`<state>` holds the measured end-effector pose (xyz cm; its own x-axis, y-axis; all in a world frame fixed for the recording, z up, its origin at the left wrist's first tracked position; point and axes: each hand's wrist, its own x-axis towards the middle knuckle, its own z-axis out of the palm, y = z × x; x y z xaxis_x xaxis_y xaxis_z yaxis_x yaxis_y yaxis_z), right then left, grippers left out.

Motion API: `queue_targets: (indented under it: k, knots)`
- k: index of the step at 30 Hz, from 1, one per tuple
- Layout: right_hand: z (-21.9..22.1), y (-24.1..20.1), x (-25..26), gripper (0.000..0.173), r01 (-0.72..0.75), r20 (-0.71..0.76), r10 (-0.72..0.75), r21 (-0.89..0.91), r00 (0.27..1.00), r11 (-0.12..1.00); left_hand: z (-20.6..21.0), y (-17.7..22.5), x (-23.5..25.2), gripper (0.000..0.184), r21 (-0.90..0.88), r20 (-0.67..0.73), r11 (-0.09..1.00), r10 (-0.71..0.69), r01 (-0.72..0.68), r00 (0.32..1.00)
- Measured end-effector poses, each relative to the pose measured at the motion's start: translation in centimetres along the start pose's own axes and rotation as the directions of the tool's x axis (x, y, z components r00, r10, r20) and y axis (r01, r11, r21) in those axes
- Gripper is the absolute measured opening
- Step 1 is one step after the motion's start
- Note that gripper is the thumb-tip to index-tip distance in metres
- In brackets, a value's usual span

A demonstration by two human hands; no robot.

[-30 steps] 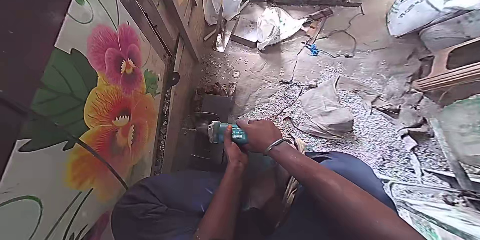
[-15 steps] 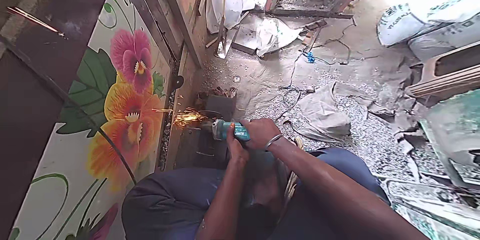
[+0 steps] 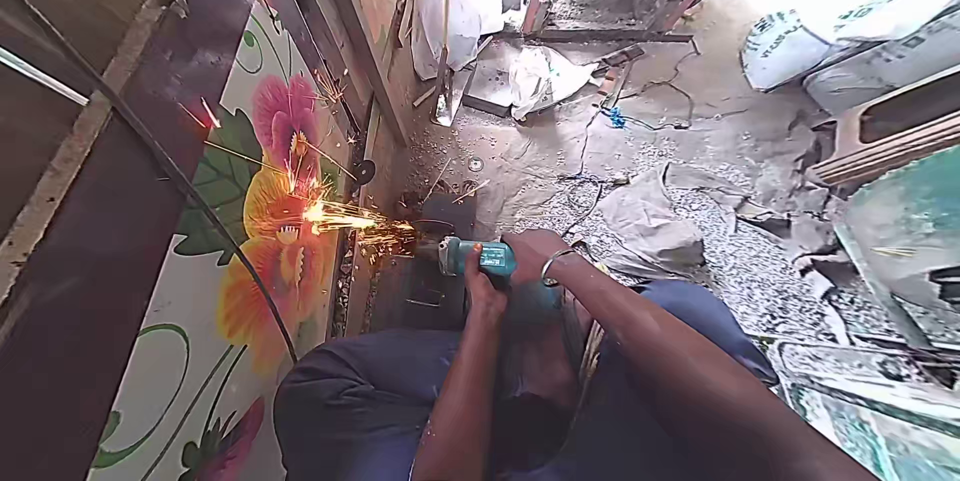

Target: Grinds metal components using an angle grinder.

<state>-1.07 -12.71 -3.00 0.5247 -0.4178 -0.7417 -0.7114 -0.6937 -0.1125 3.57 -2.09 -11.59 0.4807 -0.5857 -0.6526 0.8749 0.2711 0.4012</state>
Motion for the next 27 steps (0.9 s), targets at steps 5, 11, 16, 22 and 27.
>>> queue_targets:
  k: [5,11,16,22,27]
  knots:
    - [0.0,-1.0,-1.4,0.069,-0.041,-0.043,0.039,-0.051,0.998,0.998,-0.2,-0.1,-0.4,0.025,-0.03,0.043,0.999,0.029,-0.027,0.999]
    - [0.4,-1.4,-2.1,0.068,-0.065,-0.064,0.061,-0.06,0.996,0.996,-0.5,-0.1,-0.7,0.025,-0.016,0.062,1.0,0.01,-0.009,0.998]
    - [0.2,-1.2,-1.0,0.068,-0.05,-0.048,0.048,-0.04,0.998,0.998,0.1,0.5,-0.7,0.026,0.011,0.039,1.0,-0.001,0.0,0.999]
    - [0.1,-1.1,0.1,0.068,-0.053,-0.037,0.052,-0.028,0.998,0.998,0.3,0.8,-0.3,0.027,0.045,0.006,0.999,-0.014,0.014,1.0]
    - [0.5,-1.2,-0.4,0.068,-0.081,-0.062,0.077,-0.068,0.995,0.994,-0.2,0.3,-0.4,0.025,0.038,0.024,0.999,-0.006,0.005,1.0]
